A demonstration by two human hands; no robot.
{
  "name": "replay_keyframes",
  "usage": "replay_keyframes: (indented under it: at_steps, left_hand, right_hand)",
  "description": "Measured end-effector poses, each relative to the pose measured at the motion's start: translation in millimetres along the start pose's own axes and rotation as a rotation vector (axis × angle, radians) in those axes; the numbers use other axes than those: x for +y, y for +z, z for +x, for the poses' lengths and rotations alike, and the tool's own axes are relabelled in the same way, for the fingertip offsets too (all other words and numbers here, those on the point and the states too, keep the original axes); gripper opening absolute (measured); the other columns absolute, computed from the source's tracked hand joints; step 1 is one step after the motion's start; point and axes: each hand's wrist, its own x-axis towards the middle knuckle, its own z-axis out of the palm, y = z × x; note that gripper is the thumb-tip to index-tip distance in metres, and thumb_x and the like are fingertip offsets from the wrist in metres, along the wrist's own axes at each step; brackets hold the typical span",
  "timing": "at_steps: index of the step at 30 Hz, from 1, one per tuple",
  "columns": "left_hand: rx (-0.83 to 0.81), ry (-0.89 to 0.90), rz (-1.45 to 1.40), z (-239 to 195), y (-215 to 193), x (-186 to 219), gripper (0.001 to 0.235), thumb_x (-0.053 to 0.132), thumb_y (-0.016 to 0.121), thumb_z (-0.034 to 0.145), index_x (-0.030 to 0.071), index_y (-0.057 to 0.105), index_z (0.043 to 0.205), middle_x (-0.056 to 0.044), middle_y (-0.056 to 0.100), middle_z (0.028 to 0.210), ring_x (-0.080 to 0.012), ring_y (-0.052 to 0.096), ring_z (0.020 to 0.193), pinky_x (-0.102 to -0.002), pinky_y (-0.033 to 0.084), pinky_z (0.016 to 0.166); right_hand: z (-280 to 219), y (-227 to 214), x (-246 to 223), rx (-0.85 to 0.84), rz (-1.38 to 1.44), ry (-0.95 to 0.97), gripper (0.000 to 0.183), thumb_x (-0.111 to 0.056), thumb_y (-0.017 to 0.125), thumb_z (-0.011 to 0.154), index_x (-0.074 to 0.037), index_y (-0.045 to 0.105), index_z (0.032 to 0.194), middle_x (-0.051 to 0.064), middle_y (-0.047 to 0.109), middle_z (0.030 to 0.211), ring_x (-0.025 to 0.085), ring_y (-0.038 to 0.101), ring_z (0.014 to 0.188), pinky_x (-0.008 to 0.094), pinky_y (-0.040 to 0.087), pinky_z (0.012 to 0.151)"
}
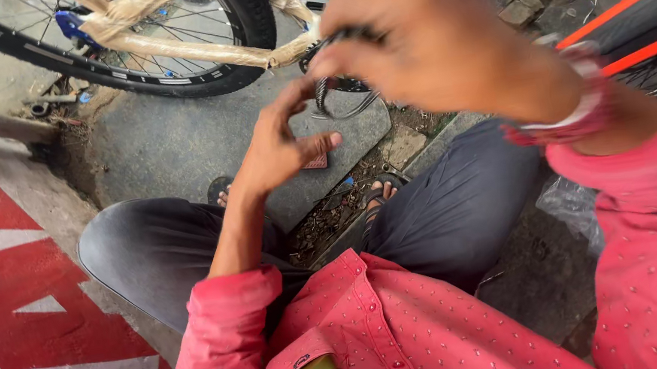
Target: The person unwraps a new bicycle chain, measures it against the bicycle frame, and uses pliers to cut it to size. They then route the chain through the rear derailleur and around the front chainring, preparing to connect the ends.
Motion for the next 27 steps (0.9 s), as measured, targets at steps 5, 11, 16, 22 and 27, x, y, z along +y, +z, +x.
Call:
replay_keyframes:
  at_steps: [5, 11, 16, 22, 27]
  left_hand:
    - [0.075, 0.027, -0.128, -5.2, 8.9, 23.5, 0.052, 0.018, 0.084, 0.089, 0.002, 0.061, 0.133, -0.006, 0.067, 0.122, -0.0137, 0.067, 0.098, -0.034, 0.059, 0.081]
    - [0.202, 0.236, -0.328, 4.3, 9.5, 24.1, 0.034, 0.019, 0.078, 0.099, 0.001, 0.062, 0.122, -0.002, 0.069, 0.113, -0.0099, 0.063, 0.106, -0.027, 0.052, 0.098]
    - [0.224, 0.281, -0.29, 2.8, 1.9, 38.6, 0.029, 0.024, 0.063, 0.107, 0.0, 0.064, 0.124, -0.003, 0.071, 0.11, -0.0101, 0.064, 0.104, -0.027, 0.052, 0.1]
    - [0.259, 0.298, -0.251, 9.6, -6.5, 64.9, 0.023, 0.019, 0.064, 0.109, -0.002, 0.065, 0.118, -0.006, 0.07, 0.104, -0.0133, 0.065, 0.097, -0.029, 0.054, 0.092]
    - [0.253, 0.431, -0.283, 12.5, -11.9, 74.8, 0.024, 0.018, 0.066, 0.111, -0.002, 0.06, 0.122, -0.004, 0.066, 0.105, -0.0129, 0.065, 0.09, -0.027, 0.056, 0.086]
  right_hand:
    - [0.0, 65.0, 34.4, -0.001, 0.251, 0.111, 0.022, -0.025, 0.076, 0.101, -0.004, 0.074, 0.096, 0.005, 0.07, 0.077, 0.014, 0.065, 0.068, 0.032, 0.05, 0.061]
    - [10.5, 92.3, 59.0, 0.015, 1.098, 0.475, 0.061, -0.056, 0.056, 0.104, -0.007, 0.051, 0.14, 0.006, 0.063, 0.084, 0.012, 0.061, 0.07, 0.028, 0.051, 0.062]
    - [9.4, 90.3, 64.5, 0.028, 1.287, 0.498, 0.077, -0.066, 0.047, 0.101, -0.009, 0.039, 0.151, 0.008, 0.064, 0.082, 0.014, 0.063, 0.072, 0.029, 0.053, 0.065]
    - [12.8, 97.1, 54.1, 0.102, 1.341, 0.403, 0.072, -0.06, 0.055, 0.105, -0.008, 0.039, 0.153, 0.008, 0.06, 0.088, 0.015, 0.058, 0.077, 0.031, 0.049, 0.07]
    - [4.6, 114.6, 73.0, 0.112, 1.357, 0.272, 0.043, -0.048, 0.058, 0.113, -0.005, 0.059, 0.109, 0.006, 0.062, 0.086, 0.013, 0.058, 0.075, 0.028, 0.046, 0.07]
